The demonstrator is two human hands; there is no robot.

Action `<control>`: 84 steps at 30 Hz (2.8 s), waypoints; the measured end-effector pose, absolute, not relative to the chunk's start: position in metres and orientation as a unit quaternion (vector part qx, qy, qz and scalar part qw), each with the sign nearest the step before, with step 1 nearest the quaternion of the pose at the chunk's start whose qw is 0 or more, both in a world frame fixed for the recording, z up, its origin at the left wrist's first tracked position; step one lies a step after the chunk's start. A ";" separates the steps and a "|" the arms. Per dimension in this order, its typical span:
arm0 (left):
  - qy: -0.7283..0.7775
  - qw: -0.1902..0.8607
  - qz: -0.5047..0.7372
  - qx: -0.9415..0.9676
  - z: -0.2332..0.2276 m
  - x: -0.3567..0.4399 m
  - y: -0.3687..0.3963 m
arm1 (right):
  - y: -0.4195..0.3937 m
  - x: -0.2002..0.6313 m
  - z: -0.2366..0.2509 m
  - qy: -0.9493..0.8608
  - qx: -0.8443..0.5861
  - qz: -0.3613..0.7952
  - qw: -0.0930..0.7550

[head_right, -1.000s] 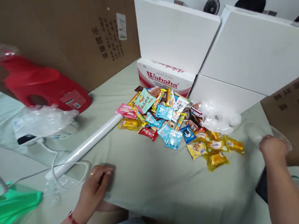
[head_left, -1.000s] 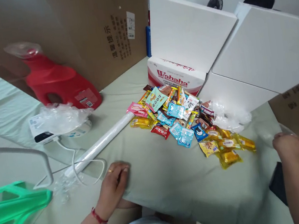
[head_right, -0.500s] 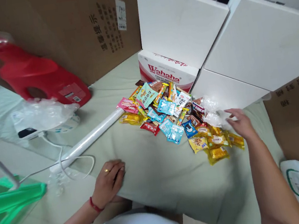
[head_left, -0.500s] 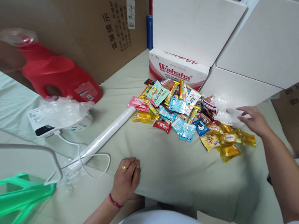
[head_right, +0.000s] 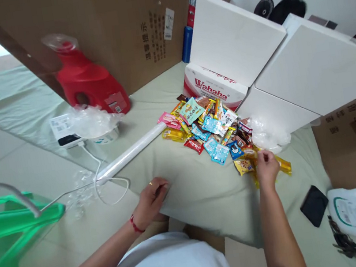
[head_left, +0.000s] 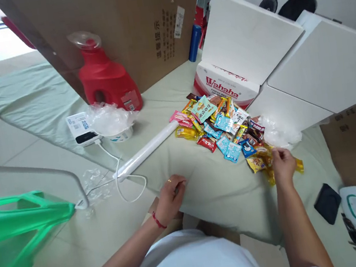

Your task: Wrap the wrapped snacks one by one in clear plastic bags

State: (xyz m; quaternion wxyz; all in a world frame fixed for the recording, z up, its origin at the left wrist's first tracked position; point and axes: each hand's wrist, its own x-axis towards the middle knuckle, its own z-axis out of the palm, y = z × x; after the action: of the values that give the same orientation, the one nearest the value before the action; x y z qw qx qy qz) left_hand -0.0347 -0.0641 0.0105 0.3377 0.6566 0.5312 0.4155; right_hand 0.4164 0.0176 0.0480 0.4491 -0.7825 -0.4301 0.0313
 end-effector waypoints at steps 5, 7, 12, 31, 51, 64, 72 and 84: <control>0.469 0.395 0.363 0.702 0.009 -0.036 -0.066 | 0.047 0.459 0.083 -0.466 -0.823 -0.100 0.308; 0.445 0.388 0.358 0.723 0.007 -0.039 -0.067 | 0.069 0.469 0.094 -0.497 -0.827 -0.019 0.261; 0.461 0.382 0.379 0.706 0.002 -0.043 -0.074 | 0.095 0.448 0.100 -0.431 -0.849 0.070 0.297; 0.427 0.673 0.392 0.459 0.009 0.024 -0.061 | -0.099 0.179 0.044 -0.179 -0.491 0.660 0.540; 0.348 0.791 0.450 0.225 0.012 -0.013 -0.047 | -0.084 0.217 0.049 -0.159 -0.446 0.700 0.535; 0.361 0.785 0.342 0.370 0.027 0.015 -0.061 | -0.092 0.215 0.052 -0.229 -0.448 0.690 0.520; 0.413 0.704 0.406 0.411 0.019 0.015 -0.056 | -0.094 0.236 0.047 -0.479 -0.603 0.385 0.508; 0.446 0.711 0.465 0.282 0.018 0.015 -0.060 | -0.077 0.212 0.036 -0.616 -0.566 0.291 0.465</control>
State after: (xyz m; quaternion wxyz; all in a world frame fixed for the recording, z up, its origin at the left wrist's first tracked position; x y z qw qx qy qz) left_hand 0.0154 -0.0596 0.0182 0.7112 0.2823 0.4457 0.4646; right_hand 0.2123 -0.0774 0.0356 0.4647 -0.5661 -0.6156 0.2909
